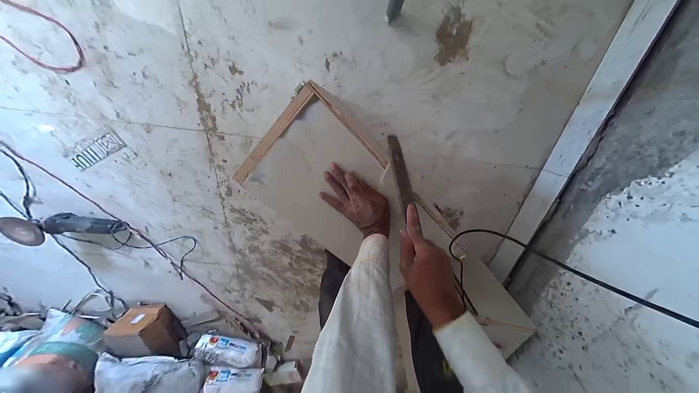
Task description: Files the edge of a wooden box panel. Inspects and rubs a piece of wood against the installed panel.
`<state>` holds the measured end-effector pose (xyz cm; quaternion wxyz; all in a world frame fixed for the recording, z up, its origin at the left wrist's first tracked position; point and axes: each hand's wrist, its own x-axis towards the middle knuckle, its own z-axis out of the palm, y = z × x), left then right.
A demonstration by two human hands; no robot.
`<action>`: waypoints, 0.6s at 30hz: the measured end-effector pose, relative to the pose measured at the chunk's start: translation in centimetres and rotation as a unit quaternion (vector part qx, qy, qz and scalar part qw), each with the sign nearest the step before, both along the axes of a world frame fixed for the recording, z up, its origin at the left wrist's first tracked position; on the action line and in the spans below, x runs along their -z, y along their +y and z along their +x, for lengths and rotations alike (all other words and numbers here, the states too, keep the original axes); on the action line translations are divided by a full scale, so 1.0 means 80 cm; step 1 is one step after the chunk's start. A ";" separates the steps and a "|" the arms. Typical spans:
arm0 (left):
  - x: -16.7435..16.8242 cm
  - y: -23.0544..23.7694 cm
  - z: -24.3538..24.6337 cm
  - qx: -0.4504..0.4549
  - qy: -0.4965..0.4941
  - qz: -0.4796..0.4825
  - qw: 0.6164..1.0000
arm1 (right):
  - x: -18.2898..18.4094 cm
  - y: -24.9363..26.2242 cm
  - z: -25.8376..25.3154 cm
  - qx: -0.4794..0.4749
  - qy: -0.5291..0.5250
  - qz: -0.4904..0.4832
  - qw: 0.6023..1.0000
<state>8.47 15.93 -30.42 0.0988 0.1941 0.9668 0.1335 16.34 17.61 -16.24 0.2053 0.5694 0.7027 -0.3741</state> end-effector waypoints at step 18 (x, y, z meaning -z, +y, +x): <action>0.007 0.010 -0.008 -0.005 0.012 0.017 1.000 | -0.005 -0.002 0.035 0.006 0.022 0.052 0.998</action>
